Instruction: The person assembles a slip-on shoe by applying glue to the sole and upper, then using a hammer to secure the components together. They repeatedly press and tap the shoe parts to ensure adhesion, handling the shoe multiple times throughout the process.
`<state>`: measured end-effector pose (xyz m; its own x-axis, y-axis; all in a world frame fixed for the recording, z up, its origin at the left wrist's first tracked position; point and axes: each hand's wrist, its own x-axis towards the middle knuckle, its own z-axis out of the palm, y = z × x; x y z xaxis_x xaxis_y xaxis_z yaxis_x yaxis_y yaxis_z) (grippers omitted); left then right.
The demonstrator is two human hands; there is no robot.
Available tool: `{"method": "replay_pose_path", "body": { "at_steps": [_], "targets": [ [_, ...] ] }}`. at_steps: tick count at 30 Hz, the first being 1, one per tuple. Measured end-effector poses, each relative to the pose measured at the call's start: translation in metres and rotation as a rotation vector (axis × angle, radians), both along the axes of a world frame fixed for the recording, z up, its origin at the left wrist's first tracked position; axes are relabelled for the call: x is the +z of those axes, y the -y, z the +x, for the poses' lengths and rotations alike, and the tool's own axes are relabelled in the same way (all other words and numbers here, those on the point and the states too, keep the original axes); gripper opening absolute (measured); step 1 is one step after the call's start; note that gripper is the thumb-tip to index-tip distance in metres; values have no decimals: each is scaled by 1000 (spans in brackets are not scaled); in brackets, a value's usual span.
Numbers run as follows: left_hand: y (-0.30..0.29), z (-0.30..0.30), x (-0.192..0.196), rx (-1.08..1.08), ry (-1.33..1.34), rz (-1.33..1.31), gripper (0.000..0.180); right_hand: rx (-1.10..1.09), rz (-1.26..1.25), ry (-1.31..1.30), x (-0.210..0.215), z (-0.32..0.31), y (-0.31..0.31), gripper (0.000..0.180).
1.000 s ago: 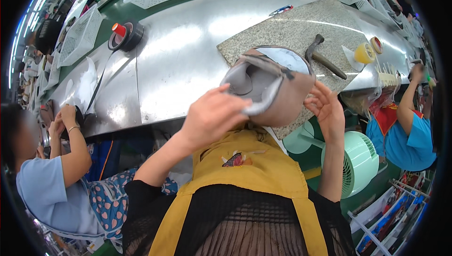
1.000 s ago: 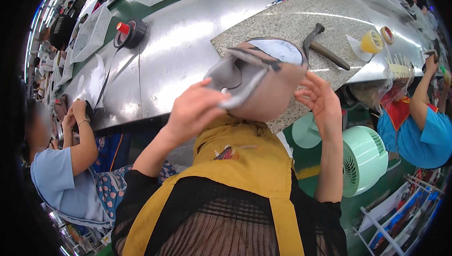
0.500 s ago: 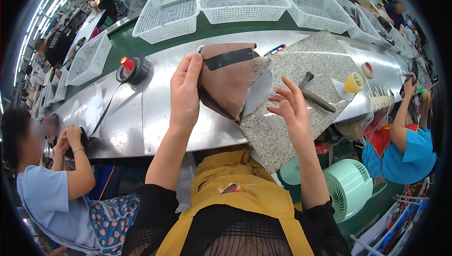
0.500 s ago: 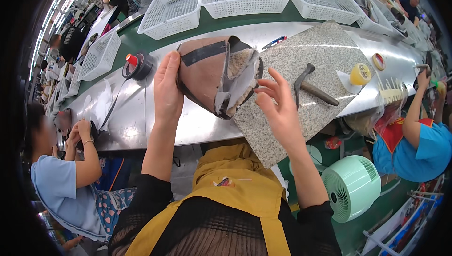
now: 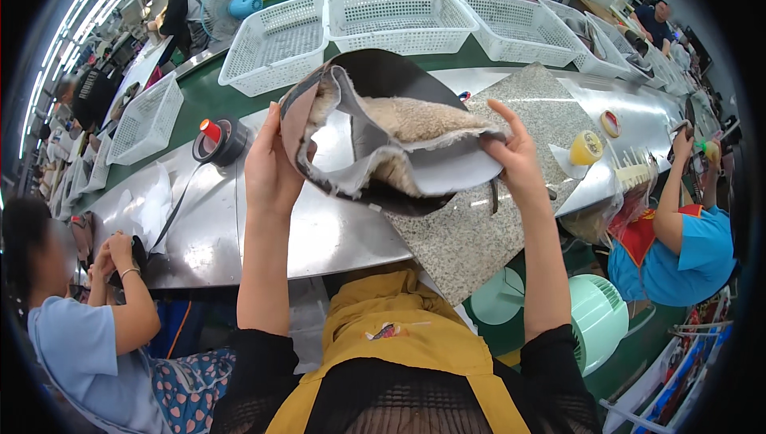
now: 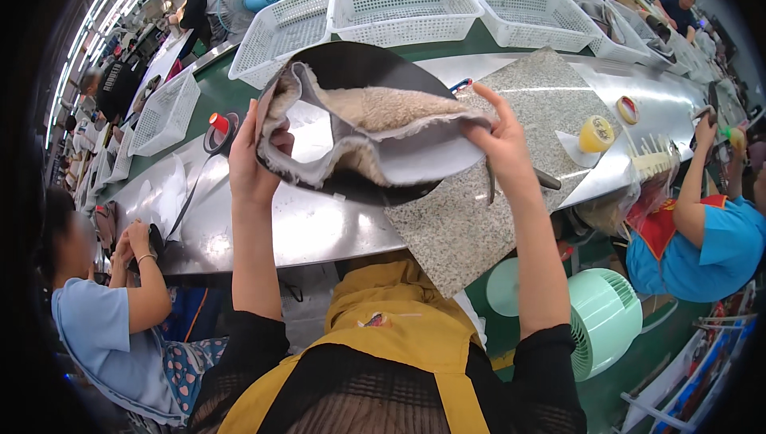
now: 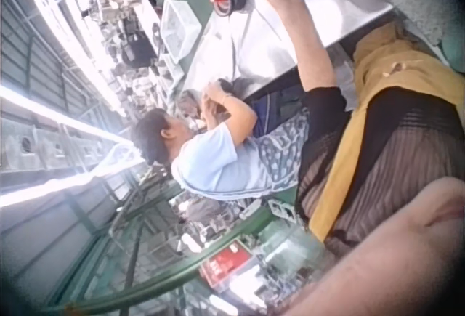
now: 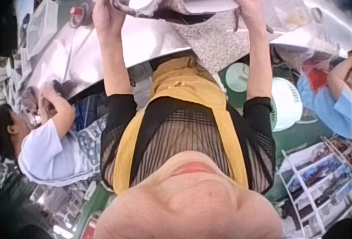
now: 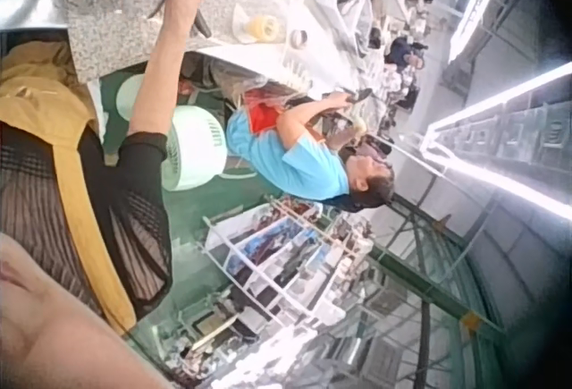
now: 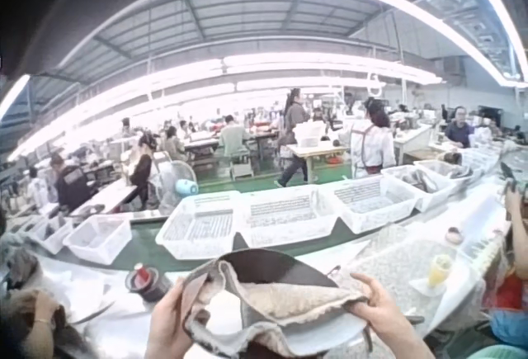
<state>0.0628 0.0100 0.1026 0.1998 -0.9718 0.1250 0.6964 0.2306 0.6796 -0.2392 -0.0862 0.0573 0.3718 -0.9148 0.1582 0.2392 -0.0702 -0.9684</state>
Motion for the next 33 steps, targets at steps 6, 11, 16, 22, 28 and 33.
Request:
{"method": "replay_pose_path", "body": {
  "at_steps": [6,11,16,22,28,33],
  "targets": [
    [17,5,-15,-327,-176,-83,31,-76,-80,-128,11,-8,16,45],
    [25,-8,-7,-134,-77,-21,34,-491,-643,-513,17,1,-9,31],
    [18,-42,8,54,76,-17,35,-20,-105,-465,13,17,-29,34],
    [-19,-64,12,179,241,2,23,238,197,-108,0,36,-28,39],
    [-64,-45,5,247,807,-63,16,324,401,380,19,35,-20,34],
    [-77,-74,15,272,1540,-543,23,460,480,466,26,35,-16,28]
  ]
}}
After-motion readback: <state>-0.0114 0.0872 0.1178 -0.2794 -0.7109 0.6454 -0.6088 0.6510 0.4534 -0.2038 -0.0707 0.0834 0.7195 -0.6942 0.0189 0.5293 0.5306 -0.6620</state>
